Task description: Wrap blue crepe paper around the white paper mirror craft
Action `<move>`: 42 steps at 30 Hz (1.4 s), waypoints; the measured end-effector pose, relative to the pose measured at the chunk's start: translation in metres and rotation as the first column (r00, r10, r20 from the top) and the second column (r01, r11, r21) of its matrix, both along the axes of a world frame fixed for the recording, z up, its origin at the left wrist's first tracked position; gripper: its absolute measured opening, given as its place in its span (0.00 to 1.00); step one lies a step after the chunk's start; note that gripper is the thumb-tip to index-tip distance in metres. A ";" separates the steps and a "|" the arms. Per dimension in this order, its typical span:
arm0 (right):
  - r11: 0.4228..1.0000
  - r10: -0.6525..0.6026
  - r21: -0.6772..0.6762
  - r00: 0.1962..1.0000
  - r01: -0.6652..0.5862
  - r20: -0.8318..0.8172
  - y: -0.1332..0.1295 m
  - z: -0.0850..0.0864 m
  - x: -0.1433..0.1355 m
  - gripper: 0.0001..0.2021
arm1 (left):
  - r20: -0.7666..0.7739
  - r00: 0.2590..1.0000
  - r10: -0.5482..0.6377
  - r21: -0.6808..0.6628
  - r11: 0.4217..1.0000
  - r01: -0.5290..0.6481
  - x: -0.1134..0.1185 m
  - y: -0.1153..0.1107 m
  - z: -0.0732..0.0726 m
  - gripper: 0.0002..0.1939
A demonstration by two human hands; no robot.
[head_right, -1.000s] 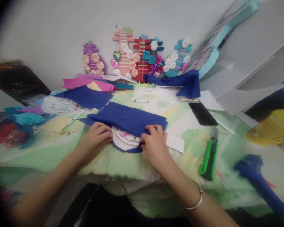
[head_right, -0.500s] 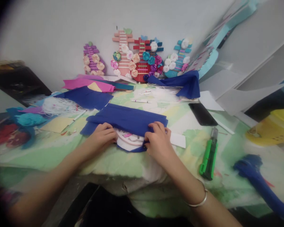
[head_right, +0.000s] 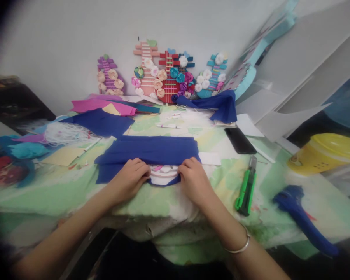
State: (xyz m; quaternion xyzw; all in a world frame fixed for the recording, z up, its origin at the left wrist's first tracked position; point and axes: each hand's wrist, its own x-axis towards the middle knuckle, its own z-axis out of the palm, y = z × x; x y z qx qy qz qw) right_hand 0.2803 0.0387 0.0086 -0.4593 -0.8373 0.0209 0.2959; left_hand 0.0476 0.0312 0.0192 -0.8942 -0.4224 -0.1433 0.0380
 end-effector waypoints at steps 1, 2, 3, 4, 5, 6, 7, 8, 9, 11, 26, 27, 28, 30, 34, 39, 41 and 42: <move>1.000 0.017 0.004 1.000 -0.017 -0.002 -0.002 0.000 -0.001 0.13 | 0.021 1.000 0.000 0.009 1.000 0.000 0.000 0.000 0.000 0.05; 0.999 0.031 0.009 1.000 -0.031 -0.004 -0.005 0.000 -0.001 0.13 | 0.040 0.999 -0.001 0.027 1.000 0.000 0.001 -0.001 0.000 0.05; 0.999 0.041 0.015 0.999 -0.041 -0.005 -0.007 0.000 -0.002 0.12 | 0.055 0.998 -0.004 0.052 0.999 0.001 0.001 -0.002 0.000 0.06; 0.999 0.049 0.023 0.999 -0.049 -0.004 -0.010 0.000 -0.002 0.11 | 0.060 0.998 -0.011 0.076 0.997 0.006 0.002 -0.004 0.000 0.07; 0.998 0.053 0.032 0.999 -0.053 -0.001 -0.013 0.000 -0.003 0.10 | 0.057 0.998 -0.022 0.093 0.995 0.017 0.002 -0.006 0.000 0.08; 0.998 0.058 0.038 0.998 -0.058 0.002 -0.015 0.000 -0.003 0.10 | 0.051 0.998 -0.037 0.101 0.994 0.031 0.002 -0.008 -0.001 0.08; 0.997 0.062 0.042 0.998 -0.063 0.006 -0.018 0.000 -0.004 0.08 | 0.042 0.998 -0.054 0.096 0.994 0.049 0.003 -0.010 -0.001 0.09; 0.997 0.068 0.045 0.998 -0.069 0.012 -0.021 0.000 -0.005 0.07 | 0.034 0.997 -0.071 0.081 0.994 0.068 0.003 -0.012 -0.001 0.09; 0.996 0.071 0.046 0.997 -0.072 0.019 -0.023 -0.001 -0.006 0.07 | 0.028 0.996 -0.087 0.064 0.994 0.085 0.003 -0.013 -0.001 0.08; 0.997 0.056 0.044 0.998 -0.058 0.037 -0.028 -0.001 -0.010 0.08 | 0.029 0.993 -0.113 0.040 0.993 0.112 0.004 -0.016 -0.002 0.07; 0.990 -0.134 -0.024 0.989 0.136 0.057 -0.026 -0.001 -0.024 0.03 | 0.304 0.952 0.045 -0.178 0.984 0.010 0.009 -0.003 -0.008 0.04; 0.988 -0.145 -0.035 0.987 0.148 0.067 -0.026 -0.001 -0.025 0.03 | 0.322 0.943 0.079 -0.223 0.975 -0.006 0.010 -0.002 -0.006 0.05; 0.986 -0.156 -0.042 0.985 0.160 0.078 -0.026 0.000 -0.026 0.03 | 0.332 0.937 0.111 -0.259 0.966 -0.023 0.011 -0.001 -0.004 0.05; 0.982 -0.173 -0.053 0.980 0.179 0.100 -0.025 0.001 -0.028 0.03 | 0.331 0.930 0.157 -0.303 0.951 -0.053 0.014 0.000 0.000 0.05; 0.984 -0.147 -0.081 0.980 0.159 0.134 -0.022 0.006 -0.025 0.02 | 0.305 0.933 0.190 -0.314 0.945 -0.090 0.016 0.001 0.002 0.05; 0.986 -0.038 -0.162 0.999 0.038 0.002 -0.008 0.024 0.000 0.05 | 0.361 0.924 0.125 -0.168 0.983 -0.067 0.008 -0.002 -0.002 0.03; 0.988 -0.084 -0.131 0.996 0.079 -0.033 0.006 0.034 0.011 0.08 | 0.416 0.903 0.110 -0.088 0.993 -0.080 0.002 -0.003 -0.002 0.04; 0.987 -0.113 -0.120 0.993 0.108 -0.035 0.015 0.038 0.016 0.09 | 0.445 0.889 0.107 -0.058 0.994 -0.091 -0.001 -0.004 -0.001 0.04</move>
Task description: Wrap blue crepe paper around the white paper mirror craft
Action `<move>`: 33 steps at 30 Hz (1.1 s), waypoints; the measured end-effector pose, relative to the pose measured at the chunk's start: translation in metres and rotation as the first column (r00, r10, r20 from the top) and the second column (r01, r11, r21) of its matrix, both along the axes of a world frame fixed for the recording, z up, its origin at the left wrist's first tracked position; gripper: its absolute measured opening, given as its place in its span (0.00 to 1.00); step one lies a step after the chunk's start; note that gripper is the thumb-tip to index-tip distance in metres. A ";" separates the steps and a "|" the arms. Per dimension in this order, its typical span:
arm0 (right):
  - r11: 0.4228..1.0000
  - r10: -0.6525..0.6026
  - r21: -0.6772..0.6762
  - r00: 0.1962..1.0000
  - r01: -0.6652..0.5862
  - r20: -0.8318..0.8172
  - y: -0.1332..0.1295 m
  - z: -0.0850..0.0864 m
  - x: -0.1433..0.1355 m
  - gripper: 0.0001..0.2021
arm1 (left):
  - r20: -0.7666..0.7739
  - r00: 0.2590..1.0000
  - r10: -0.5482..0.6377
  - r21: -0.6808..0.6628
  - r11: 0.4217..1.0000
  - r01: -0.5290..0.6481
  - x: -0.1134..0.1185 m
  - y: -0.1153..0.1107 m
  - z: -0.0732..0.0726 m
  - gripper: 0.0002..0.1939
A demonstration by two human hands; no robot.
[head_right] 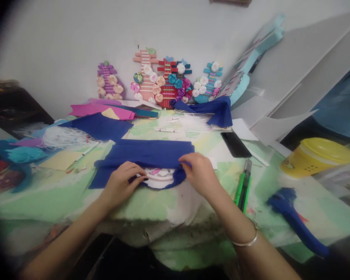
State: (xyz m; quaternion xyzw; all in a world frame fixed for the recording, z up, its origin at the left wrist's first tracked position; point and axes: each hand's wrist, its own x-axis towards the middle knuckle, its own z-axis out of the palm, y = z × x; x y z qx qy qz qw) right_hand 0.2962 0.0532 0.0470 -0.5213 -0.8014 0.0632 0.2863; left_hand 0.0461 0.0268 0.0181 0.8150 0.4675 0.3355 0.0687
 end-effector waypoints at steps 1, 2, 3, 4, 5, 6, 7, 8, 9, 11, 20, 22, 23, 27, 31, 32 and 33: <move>0.999 -0.032 -0.003 0.999 0.032 0.010 0.010 0.004 0.004 0.11 | 0.029 1.000 0.010 0.024 1.000 -0.011 -0.003 -0.001 0.001 0.04; 0.998 -0.055 -0.020 0.998 0.056 0.031 0.022 0.007 0.007 0.12 | 0.059 0.998 0.016 0.038 0.999 -0.019 -0.005 -0.003 0.002 0.04; 0.996 -0.067 -0.048 0.996 0.070 0.064 0.035 0.009 0.008 0.13 | 0.093 0.996 0.018 0.043 0.999 -0.022 -0.007 -0.004 0.004 0.04; 0.994 -0.064 -0.082 0.992 0.073 0.111 0.048 0.009 0.009 0.15 | 0.133 0.991 0.017 0.032 0.999 -0.022 -0.008 -0.006 0.005 0.05; 0.991 -0.045 -0.115 0.986 0.064 0.161 0.060 0.009 0.008 0.16 | 0.194 0.981 0.014 0.007 1.000 -0.015 -0.007 -0.009 0.006 0.06; 0.987 -0.021 -0.151 0.978 0.053 0.207 0.073 0.007 0.007 0.17 | 0.285 0.959 0.006 -0.037 0.999 0.004 -0.006 -0.012 0.007 0.07; 0.982 0.005 -0.186 0.970 0.042 0.243 0.083 0.005 0.004 0.18 | 0.408 0.913 0.000 -0.092 0.995 0.041 -0.005 -0.015 0.008 0.08; 0.976 0.027 -0.215 0.963 0.032 0.267 0.093 0.002 0.002 0.18 | 0.551 0.835 0.008 -0.151 0.984 0.090 -0.002 -0.019 0.009 0.10; 0.971 0.044 -0.238 0.958 0.026 0.282 0.101 -0.001 -0.001 0.19 | 0.688 0.725 0.035 -0.203 0.968 0.146 0.000 -0.023 0.010 0.12; 0.964 0.059 -0.265 0.953 0.023 0.297 0.113 -0.007 -0.006 0.19 | 0.867 0.481 0.128 -0.275 0.928 0.250 0.005 -0.031 0.014 0.16; 0.938 0.041 -0.336 0.936 0.084 0.349 0.132 -0.003 -0.011 0.12 | 0.942 0.204 0.265 -0.331 0.822 0.464 0.019 -0.051 0.029 0.18; 0.938 0.041 -0.337 0.937 0.083 0.346 0.131 0.000 -0.011 0.12 | 0.946 0.165 0.279 -0.324 0.805 0.498 0.020 -0.051 0.030 0.17; 0.939 0.039 -0.334 0.939 0.083 0.343 0.131 0.001 -0.012 0.12 | 0.947 0.148 0.286 -0.321 0.798 0.510 0.020 -0.051 0.029 0.17; 0.947 0.036 -0.314 0.947 0.069 0.318 0.127 0.003 -0.014 0.12 | 0.941 0.134 0.312 -0.335 0.784 0.523 0.020 -0.051 0.028 0.17; 0.962 0.038 -0.270 0.961 0.039 0.273 0.115 0.014 -0.015 0.12 | 0.915 0.196 0.352 -0.402 0.775 0.488 0.019 -0.057 0.023 0.12; 0.969 0.043 -0.246 0.968 0.019 0.245 0.109 0.018 -0.015 0.11 | 0.900 0.233 0.367 -0.435 0.766 0.474 0.018 -0.059 0.020 0.10; 0.977 0.062 -0.215 0.978 -0.018 0.201 0.101 0.023 -0.015 0.10 | 0.883 0.276 0.380 -0.468 0.761 0.449 0.017 -0.061 0.016 0.08</move>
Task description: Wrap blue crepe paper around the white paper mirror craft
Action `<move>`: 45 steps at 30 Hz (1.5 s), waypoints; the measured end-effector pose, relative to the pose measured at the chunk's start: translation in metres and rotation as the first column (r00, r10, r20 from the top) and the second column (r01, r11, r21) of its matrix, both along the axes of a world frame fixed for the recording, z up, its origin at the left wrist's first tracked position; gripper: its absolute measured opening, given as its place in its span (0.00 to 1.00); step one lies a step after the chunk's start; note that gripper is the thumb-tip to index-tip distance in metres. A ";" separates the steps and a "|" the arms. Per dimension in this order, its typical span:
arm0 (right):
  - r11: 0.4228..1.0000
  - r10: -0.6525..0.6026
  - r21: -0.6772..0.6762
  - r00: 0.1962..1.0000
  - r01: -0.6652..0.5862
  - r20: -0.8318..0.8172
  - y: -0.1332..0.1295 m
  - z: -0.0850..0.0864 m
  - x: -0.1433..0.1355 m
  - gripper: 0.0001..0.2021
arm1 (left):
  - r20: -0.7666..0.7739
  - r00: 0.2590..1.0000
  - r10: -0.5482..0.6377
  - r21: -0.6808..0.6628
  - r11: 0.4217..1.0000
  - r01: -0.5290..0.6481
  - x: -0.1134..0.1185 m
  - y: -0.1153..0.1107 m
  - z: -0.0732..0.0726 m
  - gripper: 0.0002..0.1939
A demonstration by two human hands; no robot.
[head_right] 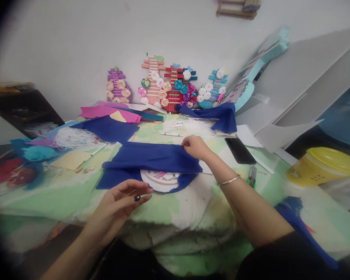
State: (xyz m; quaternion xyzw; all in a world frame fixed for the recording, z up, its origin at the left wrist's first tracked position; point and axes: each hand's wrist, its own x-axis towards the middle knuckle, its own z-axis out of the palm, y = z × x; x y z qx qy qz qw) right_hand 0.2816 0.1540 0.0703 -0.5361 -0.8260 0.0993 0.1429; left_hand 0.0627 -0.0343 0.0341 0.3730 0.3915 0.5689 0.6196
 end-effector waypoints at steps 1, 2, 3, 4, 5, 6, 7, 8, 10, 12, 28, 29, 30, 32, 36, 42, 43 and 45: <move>0.998 0.042 0.039 0.997 -0.039 -0.059 -0.010 0.005 0.001 0.10 | -0.061 0.998 0.016 0.000 1.000 -0.016 -0.002 -0.002 -0.004 0.07; 0.993 0.098 0.082 0.987 -0.088 -0.125 -0.023 0.011 0.001 0.09 | -0.131 0.990 0.050 0.022 0.999 -0.047 -0.004 -0.005 -0.009 0.06; 0.983 0.162 0.120 0.969 -0.141 -0.185 -0.037 0.016 0.002 0.08 | -0.207 0.973 0.100 0.072 0.994 -0.086 -0.007 -0.009 -0.013 0.05; 0.971 0.217 0.149 0.951 -0.187 -0.221 -0.054 0.020 0.004 0.08 | -0.277 0.946 0.168 0.154 0.980 -0.129 -0.009 -0.013 -0.016 0.05; 0.962 0.258 0.151 0.937 -0.227 -0.237 -0.071 0.024 0.005 0.08 | -0.339 0.909 0.244 0.256 0.953 -0.161 -0.011 -0.017 -0.018 0.05; 0.955 0.290 0.143 0.924 -0.261 -0.249 -0.088 0.026 0.006 0.08 | -0.389 0.864 0.318 0.363 0.916 -0.174 -0.014 -0.023 -0.019 0.06; 0.943 0.331 0.126 0.908 -0.308 -0.256 -0.104 0.027 0.008 0.08 | -0.430 0.814 0.390 0.456 0.872 -0.176 -0.015 -0.029 -0.018 0.07; 0.927 0.376 0.090 0.891 -0.365 -0.255 -0.120 0.026 0.010 0.09 | -0.463 0.763 0.452 0.536 0.828 -0.165 -0.016 -0.037 -0.015 0.08; 0.886 0.450 0.004 0.859 -0.463 -0.244 -0.145 0.019 0.016 0.09 | -0.509 0.654 0.560 0.658 0.743 -0.123 -0.017 -0.051 -0.005 0.12; 0.858 0.487 -0.058 0.843 -0.511 -0.228 -0.163 0.007 0.021 0.10 | -0.528 0.553 0.645 0.753 0.657 -0.048 -0.016 -0.061 0.008 0.16; 0.975 0.122 0.190 0.992 -0.116 -0.017 -0.096 -0.044 0.074 0.25 | -0.896 -0.170 0.410 0.228 0.753 0.617 0.049 0.002 -0.031 0.40; 0.974 0.119 0.186 0.992 -0.125 0.043 -0.088 -0.050 0.076 0.28 | -0.885 -0.193 0.425 0.229 0.756 0.614 0.050 -0.001 -0.036 0.41; 0.975 0.124 0.174 0.988 -0.139 0.096 -0.081 -0.054 0.077 0.29 | -0.874 -0.207 0.440 0.235 0.755 0.612 0.051 -0.005 -0.039 0.41; 0.977 0.132 0.140 0.975 -0.158 0.177 -0.072 -0.057 0.074 0.30 | -0.856 -0.223 0.467 0.248 0.749 0.615 0.051 -0.010 -0.045 0.41; 0.982 0.151 0.067 0.952 -0.174 0.268 -0.069 -0.048 0.065 0.34 | -0.826 -0.226 0.517 0.289 0.732 0.617 0.050 -0.019 -0.051 0.41; 0.987 0.160 0.021 0.984 -0.162 0.073 -0.074 -0.038 0.071 0.40 | -0.764 -0.110 0.636 0.460 0.656 0.599 0.035 -0.026 -0.056 0.32; 0.986 0.165 0.023 0.986 -0.165 0.006 -0.076 -0.037 0.073 0.40 | -0.754 -0.069 0.654 0.498 0.636 0.590 0.031 -0.027 -0.055 0.28; 0.988 0.151 0.040 0.983 -0.147 -0.109 -0.081 -0.033 0.075 0.39 | -0.722 0.038 0.690 0.606 0.606 0.516 0.022 -0.029 -0.051 0.20</move>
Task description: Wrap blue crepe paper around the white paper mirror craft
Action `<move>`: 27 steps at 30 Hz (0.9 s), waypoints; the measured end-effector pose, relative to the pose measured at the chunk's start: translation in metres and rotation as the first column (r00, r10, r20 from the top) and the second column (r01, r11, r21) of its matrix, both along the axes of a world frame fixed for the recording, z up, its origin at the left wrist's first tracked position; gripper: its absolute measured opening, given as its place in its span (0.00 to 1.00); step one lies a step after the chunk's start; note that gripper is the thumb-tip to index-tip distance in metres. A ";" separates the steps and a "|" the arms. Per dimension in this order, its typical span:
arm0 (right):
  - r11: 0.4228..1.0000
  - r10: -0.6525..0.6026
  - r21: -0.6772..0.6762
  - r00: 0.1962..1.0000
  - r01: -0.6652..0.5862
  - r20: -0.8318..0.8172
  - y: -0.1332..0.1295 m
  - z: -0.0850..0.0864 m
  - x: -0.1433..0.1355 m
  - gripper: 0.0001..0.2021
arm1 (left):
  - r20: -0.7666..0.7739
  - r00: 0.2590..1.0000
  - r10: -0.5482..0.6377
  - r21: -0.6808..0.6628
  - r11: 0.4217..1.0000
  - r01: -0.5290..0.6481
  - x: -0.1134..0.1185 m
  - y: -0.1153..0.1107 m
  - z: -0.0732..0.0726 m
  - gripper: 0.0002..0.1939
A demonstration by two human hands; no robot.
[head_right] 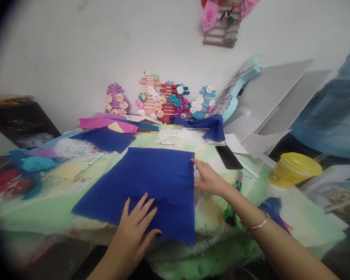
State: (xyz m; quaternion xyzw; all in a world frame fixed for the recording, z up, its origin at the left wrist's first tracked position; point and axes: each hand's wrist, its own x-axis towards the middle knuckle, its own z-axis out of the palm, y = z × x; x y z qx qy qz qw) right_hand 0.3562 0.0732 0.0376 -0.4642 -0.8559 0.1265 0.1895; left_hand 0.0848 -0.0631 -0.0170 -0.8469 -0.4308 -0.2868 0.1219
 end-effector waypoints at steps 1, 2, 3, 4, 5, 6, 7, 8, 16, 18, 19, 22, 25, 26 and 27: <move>1.000 -0.021 0.005 0.999 0.021 -0.046 -0.003 0.003 0.000 0.38 | 0.108 0.994 0.027 0.020 0.999 -0.029 -0.004 -0.001 0.003 0.17; 0.999 -0.044 0.012 0.995 0.045 -0.087 -0.007 0.008 -0.002 0.37 | 0.235 0.969 0.079 0.032 0.996 -0.088 -0.008 -0.001 0.008 0.16; 0.997 -0.065 0.020 0.990 0.068 -0.127 -0.012 0.012 -0.004 0.36 | 0.370 0.916 0.154 0.032 0.983 -0.179 -0.011 0.000 0.013 0.16; 0.996 -0.082 0.031 0.982 0.088 -0.168 -0.016 0.018 -0.008 0.35 | 0.500 0.834 0.234 0.016 0.960 -0.279 -0.014 0.002 0.018 0.16; 0.993 -0.095 0.043 0.974 0.106 -0.207 -0.021 0.023 -0.012 0.34 | 0.621 0.724 0.300 -0.016 0.929 -0.371 -0.018 0.006 0.024 0.19; 0.991 -0.104 0.056 0.964 0.121 -0.246 -0.026 0.028 -0.017 0.33 | 0.725 0.595 0.347 -0.074 0.898 -0.434 -0.021 0.010 0.030 0.23; 0.989 -0.109 0.066 0.952 0.132 -0.285 -0.030 0.032 -0.024 0.32 | 0.812 0.452 0.368 -0.149 0.880 -0.450 -0.024 0.016 0.036 0.29; 0.988 -0.111 0.067 0.939 0.140 -0.325 -0.034 0.035 -0.030 0.32 | 0.880 0.305 0.365 -0.226 0.885 -0.408 -0.027 0.022 0.043 0.34; 0.965 -0.245 -0.252 0.628 0.079 -0.739 -0.055 0.019 -0.109 0.33 | 0.933 -0.218 0.287 -0.152 0.862 0.484 -0.042 0.059 0.107 0.21; 0.936 -0.305 -0.353 0.485 -0.007 -0.819 -0.060 0.015 -0.130 0.32 | 0.955 -0.179 0.238 -0.117 0.852 0.509 -0.045 0.066 0.123 0.17; 0.918 -0.333 -0.390 0.404 -0.066 -0.852 -0.064 0.014 -0.141 0.32 | 0.968 -0.148 0.205 -0.103 0.855 0.508 -0.046 0.070 0.131 0.15; 0.866 -0.404 -0.418 0.107 -0.273 -0.908 -0.075 0.013 -0.170 0.31 | 0.990 -0.022 0.143 -0.106 0.824 0.556 -0.048 0.082 0.155 0.15; 0.830 -0.469 -0.367 -0.169 -0.419 -0.867 -0.086 0.009 -0.198 0.28 | 0.978 0.130 0.166 -0.210 0.715 0.667 -0.040 0.098 0.172 0.16; 0.825 -0.487 -0.356 -0.234 -0.439 -0.841 -0.090 0.006 -0.206 0.27 | 0.966 0.186 0.177 -0.257 0.674 0.692 -0.035 0.104 0.174 0.17; 0.822 -0.504 -0.349 -0.288 -0.451 -0.814 -0.093 0.002 -0.214 0.26 | 0.951 0.247 0.184 -0.307 0.633 0.711 -0.030 0.111 0.174 0.17</move>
